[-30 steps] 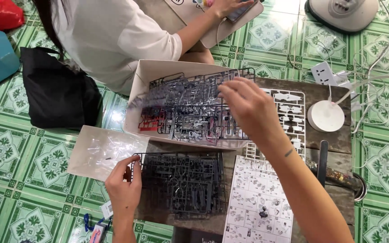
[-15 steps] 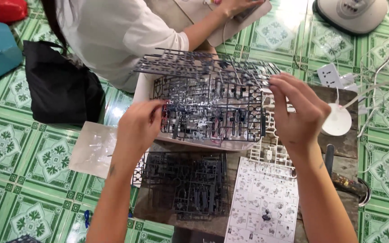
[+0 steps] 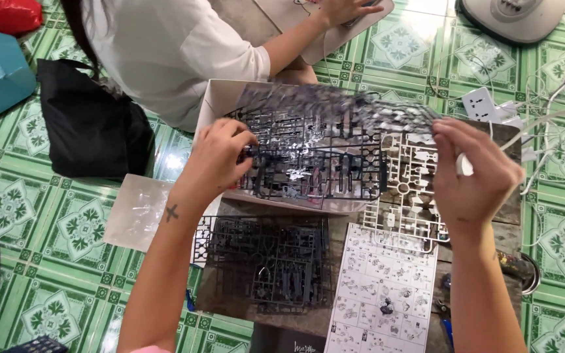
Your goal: Assembling a plastic model kit by cutting parts from sprues with nippers and snapping them together while following instructions.
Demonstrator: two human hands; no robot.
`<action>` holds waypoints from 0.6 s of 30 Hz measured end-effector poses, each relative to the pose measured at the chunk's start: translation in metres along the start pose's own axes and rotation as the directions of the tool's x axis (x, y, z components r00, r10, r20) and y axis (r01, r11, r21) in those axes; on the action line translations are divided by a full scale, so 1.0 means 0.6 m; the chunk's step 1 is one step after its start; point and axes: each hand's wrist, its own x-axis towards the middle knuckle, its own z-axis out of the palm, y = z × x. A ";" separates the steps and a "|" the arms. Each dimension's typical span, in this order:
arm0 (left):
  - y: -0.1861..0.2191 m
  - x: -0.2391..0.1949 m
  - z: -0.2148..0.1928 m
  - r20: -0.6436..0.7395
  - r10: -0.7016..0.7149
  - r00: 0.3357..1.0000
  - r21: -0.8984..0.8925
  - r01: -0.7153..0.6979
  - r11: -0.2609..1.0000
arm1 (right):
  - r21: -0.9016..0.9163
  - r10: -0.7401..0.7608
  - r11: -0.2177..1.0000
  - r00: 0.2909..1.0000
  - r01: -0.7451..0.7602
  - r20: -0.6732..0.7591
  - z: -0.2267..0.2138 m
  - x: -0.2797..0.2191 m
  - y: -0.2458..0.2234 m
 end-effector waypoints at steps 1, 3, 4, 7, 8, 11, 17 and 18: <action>0.000 -0.008 -0.009 -0.101 0.077 0.992 0.051 -0.072 0.996 | 0.027 0.032 0.999 0.999 -0.032 -0.020 0.000 0.002 0.002; 0.017 -0.036 -0.044 -0.197 0.157 0.968 0.114 -0.137 0.984 | 0.059 0.065 0.996 0.997 -0.062 -0.043 0.004 0.005 0.003; 0.034 -0.056 -0.070 -0.221 0.173 0.960 0.099 -0.155 0.983 | 0.075 0.064 0.995 0.997 -0.061 -0.044 0.008 0.007 0.002; 0.091 -0.131 -0.134 -0.276 0.166 0.947 0.055 -0.157 0.986 | 0.121 0.064 0.991 0.998 -0.061 -0.015 0.026 0.009 -0.027; 0.111 -0.158 -0.152 -0.310 0.148 0.939 0.026 -0.147 0.989 | 0.146 0.060 0.987 0.998 -0.062 0.012 0.033 0.010 -0.041; 0.146 -0.231 -0.127 -0.335 0.091 0.938 -0.039 -0.110 0.993 | 0.182 -0.025 0.983 0.996 0.010 0.084 0.051 0.020 -0.086; 0.229 -0.292 -0.064 -0.302 0.101 0.948 -0.297 -0.195 0.935 | 0.137 -0.080 0.990 0.928 0.032 0.363 0.052 -0.021 -0.095; 0.239 -0.297 -0.057 -0.301 0.100 0.948 -0.301 -0.194 0.934 | 0.135 -0.078 0.990 0.927 0.030 0.367 0.034 -0.029 -0.107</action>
